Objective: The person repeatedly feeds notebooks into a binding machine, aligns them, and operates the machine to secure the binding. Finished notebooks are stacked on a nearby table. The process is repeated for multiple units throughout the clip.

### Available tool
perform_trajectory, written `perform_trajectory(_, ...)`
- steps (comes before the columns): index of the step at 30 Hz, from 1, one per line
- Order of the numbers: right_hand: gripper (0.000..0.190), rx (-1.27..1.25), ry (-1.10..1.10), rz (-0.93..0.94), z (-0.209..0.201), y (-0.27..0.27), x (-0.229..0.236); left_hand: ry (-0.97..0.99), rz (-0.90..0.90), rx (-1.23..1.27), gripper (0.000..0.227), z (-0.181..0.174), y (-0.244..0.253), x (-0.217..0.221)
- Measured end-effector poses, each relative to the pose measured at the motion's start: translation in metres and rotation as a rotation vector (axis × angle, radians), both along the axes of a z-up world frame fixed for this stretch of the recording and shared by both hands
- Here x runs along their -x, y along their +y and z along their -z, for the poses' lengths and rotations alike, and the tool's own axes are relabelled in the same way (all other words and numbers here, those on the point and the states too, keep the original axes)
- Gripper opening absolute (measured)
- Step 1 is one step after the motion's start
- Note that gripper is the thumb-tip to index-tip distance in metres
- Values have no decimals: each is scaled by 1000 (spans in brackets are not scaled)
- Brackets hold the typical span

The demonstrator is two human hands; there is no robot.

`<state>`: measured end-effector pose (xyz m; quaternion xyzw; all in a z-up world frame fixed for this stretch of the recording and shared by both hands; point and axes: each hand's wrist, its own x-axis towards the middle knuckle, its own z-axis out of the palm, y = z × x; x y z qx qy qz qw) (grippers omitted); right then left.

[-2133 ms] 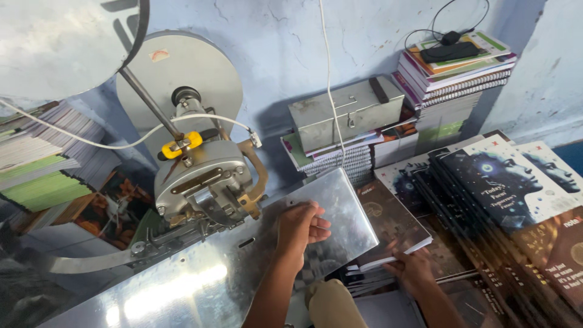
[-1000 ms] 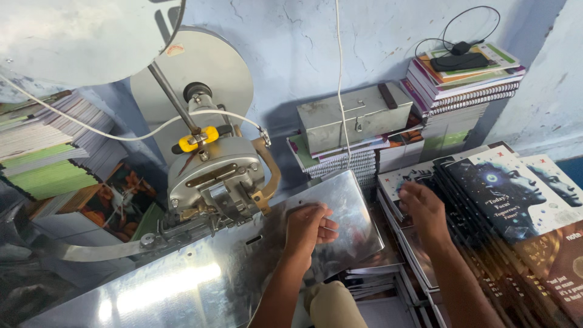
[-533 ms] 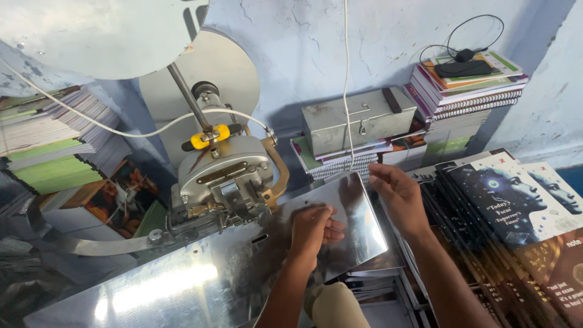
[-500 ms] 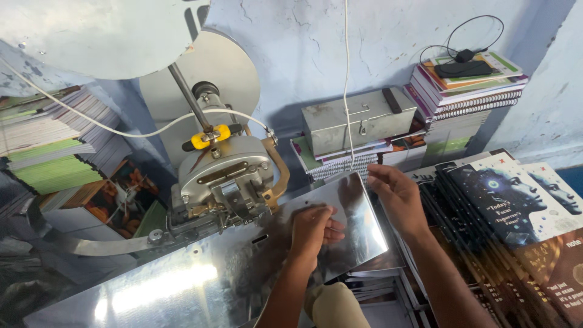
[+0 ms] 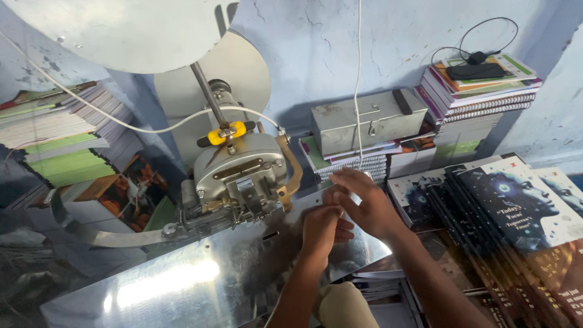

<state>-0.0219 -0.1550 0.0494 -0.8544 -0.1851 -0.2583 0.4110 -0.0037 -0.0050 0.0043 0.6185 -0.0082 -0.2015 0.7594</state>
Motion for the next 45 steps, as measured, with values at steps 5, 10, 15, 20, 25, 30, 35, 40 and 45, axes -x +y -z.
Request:
perform_trajectory(5,39,74,-43,-14,4,8,-12,-57,18,2,29,3,-1,-1)
perform_trajectory(10,37,181,-171,7,15,9,-21,-97,17,19,32,9,-1,-2)
perform_trajectory(15,26,76,-226,-1,19,9,-25,-104,10,-6,30,17,-1,-4)
perform_trajectory(20,23,10,-290,3,17,17,-23,-173,-20,183,27,27,2,-3)
perform_trajectory(25,22,1,-222,44,21,19,-25,-304,-322,124,27,41,20,16)
perform_trajectory(30,23,13,-117,45,25,17,-24,-420,-483,-164,27,42,69,34)
perform_trajectory(35,25,12,-120,65,27,20,-23,-657,-709,-406,24,28,120,44)
perform_trajectory(40,24,41,-123,112,29,25,-23,-1050,-868,-762,23,8,163,59)
perform_trajectory(45,23,51,-147,142,27,31,-19,-1143,-896,-1035,21,-4,190,53)
